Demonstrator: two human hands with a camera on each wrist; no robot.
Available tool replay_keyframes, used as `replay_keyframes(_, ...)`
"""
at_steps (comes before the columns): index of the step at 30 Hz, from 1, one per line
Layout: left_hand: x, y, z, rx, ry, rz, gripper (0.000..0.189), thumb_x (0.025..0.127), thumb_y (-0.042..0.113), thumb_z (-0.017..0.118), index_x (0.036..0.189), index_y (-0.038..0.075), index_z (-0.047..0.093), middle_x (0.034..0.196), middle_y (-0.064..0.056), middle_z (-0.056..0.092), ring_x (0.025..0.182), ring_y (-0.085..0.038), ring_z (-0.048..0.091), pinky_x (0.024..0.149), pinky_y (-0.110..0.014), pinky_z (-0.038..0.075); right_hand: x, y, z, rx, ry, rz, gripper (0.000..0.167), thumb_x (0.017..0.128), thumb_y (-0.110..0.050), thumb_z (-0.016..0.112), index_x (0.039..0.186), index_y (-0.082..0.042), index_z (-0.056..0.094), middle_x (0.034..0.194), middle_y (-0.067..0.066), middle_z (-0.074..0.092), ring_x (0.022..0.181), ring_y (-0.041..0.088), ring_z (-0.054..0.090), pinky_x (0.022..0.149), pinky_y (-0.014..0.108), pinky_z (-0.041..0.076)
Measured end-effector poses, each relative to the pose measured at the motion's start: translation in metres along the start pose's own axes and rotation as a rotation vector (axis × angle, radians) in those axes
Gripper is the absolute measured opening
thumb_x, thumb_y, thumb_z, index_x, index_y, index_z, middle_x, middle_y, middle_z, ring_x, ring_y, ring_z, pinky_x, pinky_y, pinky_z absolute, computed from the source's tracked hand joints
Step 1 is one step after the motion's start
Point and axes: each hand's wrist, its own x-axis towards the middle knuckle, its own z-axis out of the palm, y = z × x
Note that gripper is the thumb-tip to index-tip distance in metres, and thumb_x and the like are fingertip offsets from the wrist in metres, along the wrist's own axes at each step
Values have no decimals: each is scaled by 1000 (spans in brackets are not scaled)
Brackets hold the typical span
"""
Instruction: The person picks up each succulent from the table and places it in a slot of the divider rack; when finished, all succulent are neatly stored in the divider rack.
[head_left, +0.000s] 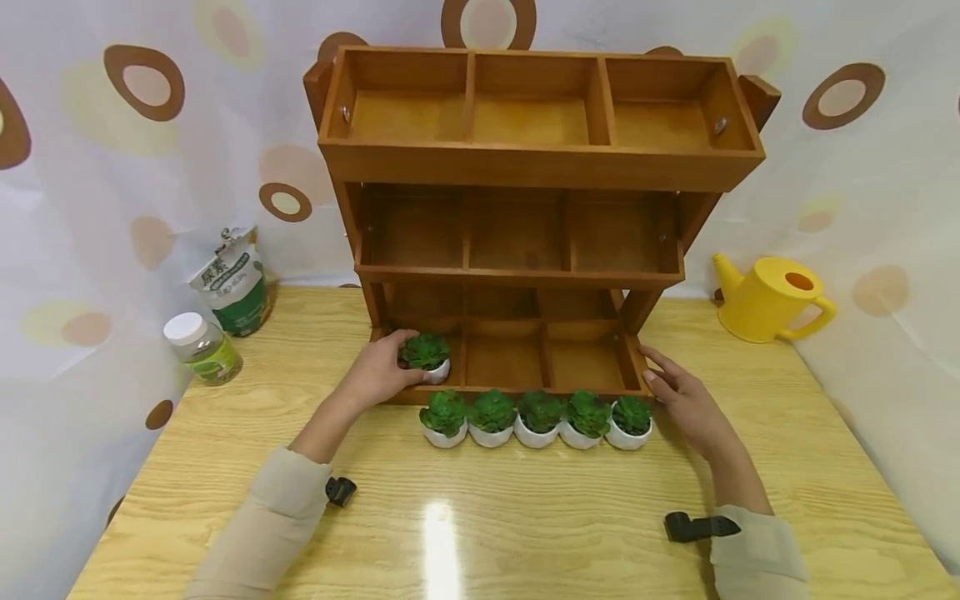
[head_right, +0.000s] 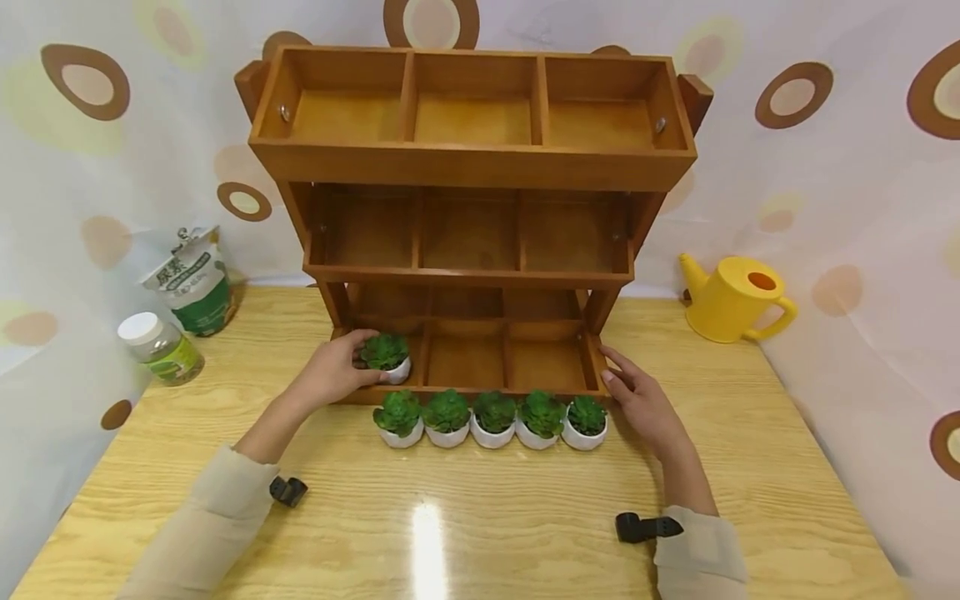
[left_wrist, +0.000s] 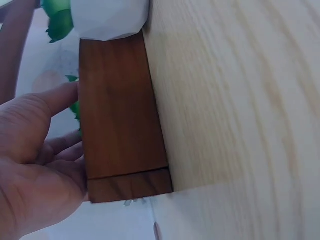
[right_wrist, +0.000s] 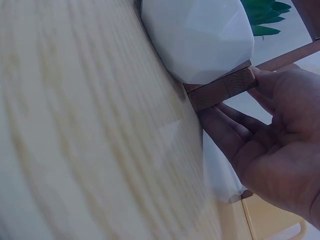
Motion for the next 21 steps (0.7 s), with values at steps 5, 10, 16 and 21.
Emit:
replay_keyframes(5,-14,-2,-9,-87,22,37,70,92,29,76,152,8,45,145,-20,56,126,-37,62,101,-50,53,0,-1,1,-6,8,6,60,110,-42,38,164,-28,17,165,25,26,147,46,36,116,62,32)
replay_keyframes(10,-37,-4,-13,-152,70,71,65,93,31,75,148,10,49,145,-16,58,130,-37,59,103,-50,52,0,-1,3,-18,2,-12,59,110,-42,37,164,-28,17,163,26,28,145,46,39,114,61,34)
replay_keyframes(16,-60,-5,-8,-250,75,113,61,92,30,77,145,10,54,142,-13,62,126,-34,63,101,-44,54,-1,-2,2,-15,3,3,60,110,-43,37,164,-28,17,164,27,28,146,47,37,115,63,32)
replay_keyframes(21,-71,-4,-7,-337,25,93,66,90,33,79,147,13,53,144,-11,60,128,-31,62,104,-43,53,0,0,1,-42,5,-16,60,110,-44,36,164,-28,17,162,27,32,144,44,42,112,46,45)
